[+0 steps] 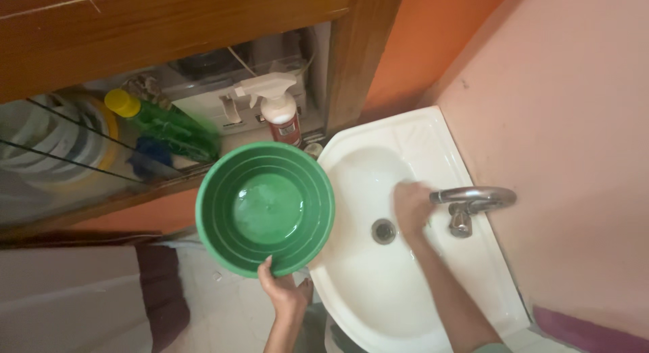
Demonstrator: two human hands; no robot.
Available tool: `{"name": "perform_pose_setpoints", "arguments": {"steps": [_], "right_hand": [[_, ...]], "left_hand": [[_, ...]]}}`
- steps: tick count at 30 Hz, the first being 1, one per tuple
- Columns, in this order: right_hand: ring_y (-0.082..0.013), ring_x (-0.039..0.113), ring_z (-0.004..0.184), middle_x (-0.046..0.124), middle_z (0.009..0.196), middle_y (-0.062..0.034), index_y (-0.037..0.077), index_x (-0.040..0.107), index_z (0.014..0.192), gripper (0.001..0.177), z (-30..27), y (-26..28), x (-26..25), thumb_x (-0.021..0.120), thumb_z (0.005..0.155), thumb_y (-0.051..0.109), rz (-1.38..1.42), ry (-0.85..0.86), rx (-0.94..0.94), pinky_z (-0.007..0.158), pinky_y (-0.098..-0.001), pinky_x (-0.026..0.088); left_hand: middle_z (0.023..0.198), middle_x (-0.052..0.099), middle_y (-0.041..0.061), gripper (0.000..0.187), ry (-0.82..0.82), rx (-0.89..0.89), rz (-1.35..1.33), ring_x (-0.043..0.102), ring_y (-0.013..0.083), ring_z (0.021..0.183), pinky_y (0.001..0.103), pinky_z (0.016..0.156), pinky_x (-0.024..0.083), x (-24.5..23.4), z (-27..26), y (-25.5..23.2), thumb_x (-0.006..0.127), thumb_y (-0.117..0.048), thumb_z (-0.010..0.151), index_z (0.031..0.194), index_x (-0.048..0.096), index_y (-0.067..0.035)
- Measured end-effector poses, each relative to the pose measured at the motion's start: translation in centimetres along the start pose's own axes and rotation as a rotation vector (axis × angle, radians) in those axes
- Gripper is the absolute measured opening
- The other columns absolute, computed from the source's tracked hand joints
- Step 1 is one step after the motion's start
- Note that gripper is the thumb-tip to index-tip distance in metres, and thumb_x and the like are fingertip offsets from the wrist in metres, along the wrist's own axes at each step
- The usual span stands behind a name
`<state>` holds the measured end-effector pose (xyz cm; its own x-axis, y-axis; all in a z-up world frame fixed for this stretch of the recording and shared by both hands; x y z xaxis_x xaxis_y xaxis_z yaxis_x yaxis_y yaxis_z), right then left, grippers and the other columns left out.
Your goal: The person cleans a white bathroom sink using a green sponge. They repeatedly scrub the basin and faucet area, occasionally lifting a green plastic basin to rinse the sponge or pour water into the sink.
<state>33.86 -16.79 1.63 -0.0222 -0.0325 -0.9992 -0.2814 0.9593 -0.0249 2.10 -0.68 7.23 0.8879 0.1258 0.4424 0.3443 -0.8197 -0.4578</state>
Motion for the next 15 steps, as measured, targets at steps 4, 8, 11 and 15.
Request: {"name": "perform_pose_setpoints", "arguments": {"steps": [4,8,11,15], "right_hand": [[-0.0415,0.044,0.128,0.049,0.135,-0.0250,0.000,0.051,0.139,0.076,5.4,-4.2,-1.6,0.072,0.091,0.055,0.212,-0.311,0.164,0.109,-0.0642,0.034],[-0.0429,0.031,0.144,0.041,0.149,-0.0259,0.007,0.048,0.143,0.084,12.3,1.6,0.8,0.071,0.086,0.063,0.278,-0.250,0.067,0.108,-0.0786,0.017],[-0.0435,0.007,0.150,0.020,0.160,-0.0258,0.006,0.037,0.149,0.107,11.8,10.6,2.9,0.075,0.072,0.069,0.343,0.044,-0.279,0.107,-0.0802,0.007],[-0.0416,0.005,0.150,0.014,0.166,-0.0287,0.014,0.044,0.152,0.092,7.6,14.1,3.1,0.070,0.076,0.059,0.156,-0.108,-0.817,0.107,-0.0802,0.006]], "left_hand": [[0.141,0.054,0.002,0.058,0.017,0.102,-0.005,0.046,0.0211,0.130,0.054,0.096,0.038,-0.4,-0.2,0.0,0.049,-0.050,0.085,0.129,0.052,-0.013],[0.142,0.052,0.003,0.057,-0.058,0.036,-0.063,0.046,0.0240,0.133,0.065,0.101,0.034,-0.2,0.2,0.6,0.046,-0.047,0.086,0.133,0.049,-0.015],[0.137,0.055,0.006,0.055,0.005,0.016,-0.145,0.050,0.0293,0.127,0.060,0.102,0.037,0.7,0.7,1.5,0.046,-0.043,0.086,0.131,0.052,-0.012],[0.133,0.059,0.011,0.050,0.155,0.134,-0.224,0.053,0.0275,0.126,0.047,0.108,0.038,1.2,1.4,3.2,0.052,-0.037,0.092,0.130,0.053,-0.004]]}}
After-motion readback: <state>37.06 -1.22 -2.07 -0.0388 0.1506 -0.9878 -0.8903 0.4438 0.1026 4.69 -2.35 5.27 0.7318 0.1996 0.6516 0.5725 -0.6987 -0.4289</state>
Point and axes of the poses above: each hand's wrist, its own z-axis towards the middle knuckle, its own x-axis out of the palm, y = z × x, the point moved 3 cm from there along z, towards the middle knuckle
